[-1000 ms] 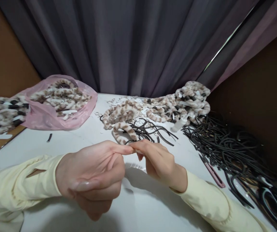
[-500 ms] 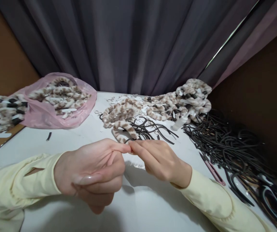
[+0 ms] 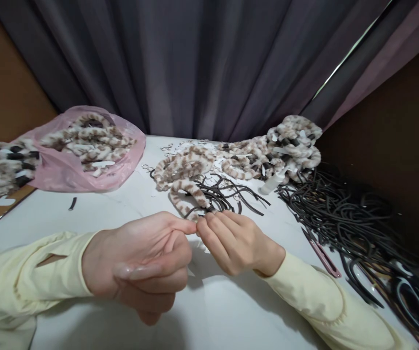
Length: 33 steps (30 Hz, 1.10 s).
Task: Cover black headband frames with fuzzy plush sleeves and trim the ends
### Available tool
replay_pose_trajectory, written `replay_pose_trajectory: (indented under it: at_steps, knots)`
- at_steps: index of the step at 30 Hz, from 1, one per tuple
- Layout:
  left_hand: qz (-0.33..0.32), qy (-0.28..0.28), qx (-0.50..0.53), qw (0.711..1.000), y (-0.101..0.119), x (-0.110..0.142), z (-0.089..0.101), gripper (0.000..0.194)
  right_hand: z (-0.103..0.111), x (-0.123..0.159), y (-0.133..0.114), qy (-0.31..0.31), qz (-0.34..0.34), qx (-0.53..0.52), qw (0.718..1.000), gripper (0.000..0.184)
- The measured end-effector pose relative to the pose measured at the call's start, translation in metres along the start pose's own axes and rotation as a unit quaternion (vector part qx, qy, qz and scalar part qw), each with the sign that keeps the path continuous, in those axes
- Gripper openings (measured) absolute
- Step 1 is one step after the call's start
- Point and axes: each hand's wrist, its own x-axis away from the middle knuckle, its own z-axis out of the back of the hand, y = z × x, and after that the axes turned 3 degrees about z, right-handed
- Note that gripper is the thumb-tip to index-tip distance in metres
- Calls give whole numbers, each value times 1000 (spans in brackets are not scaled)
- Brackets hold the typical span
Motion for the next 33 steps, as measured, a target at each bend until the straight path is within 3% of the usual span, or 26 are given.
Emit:
replay_pose_trajectory:
  at_steps: [8, 13, 19, 27, 33]
  knots:
    - [9, -10, 31, 999, -1, 3, 3, 71, 5, -1, 9, -10, -69, -163, 984, 30]
    - [19, -23, 19, 999, 1, 6, 2, 70, 10, 2, 15, -21, -63, -204, 977, 28]
    - [8, 7, 15, 1000, 1, 5, 0, 68, 13, -1, 12, -65, -48, -159, 984, 29]
    - [-12, 13, 4, 1000, -1, 1, 5, 68, 10, -5, 2, -100, 24, 5, 995, 20]
    - [-24, 12, 13, 1000, -1, 1, 6, 66, 5, -4, -1, -91, 14, 33, 995, 21]
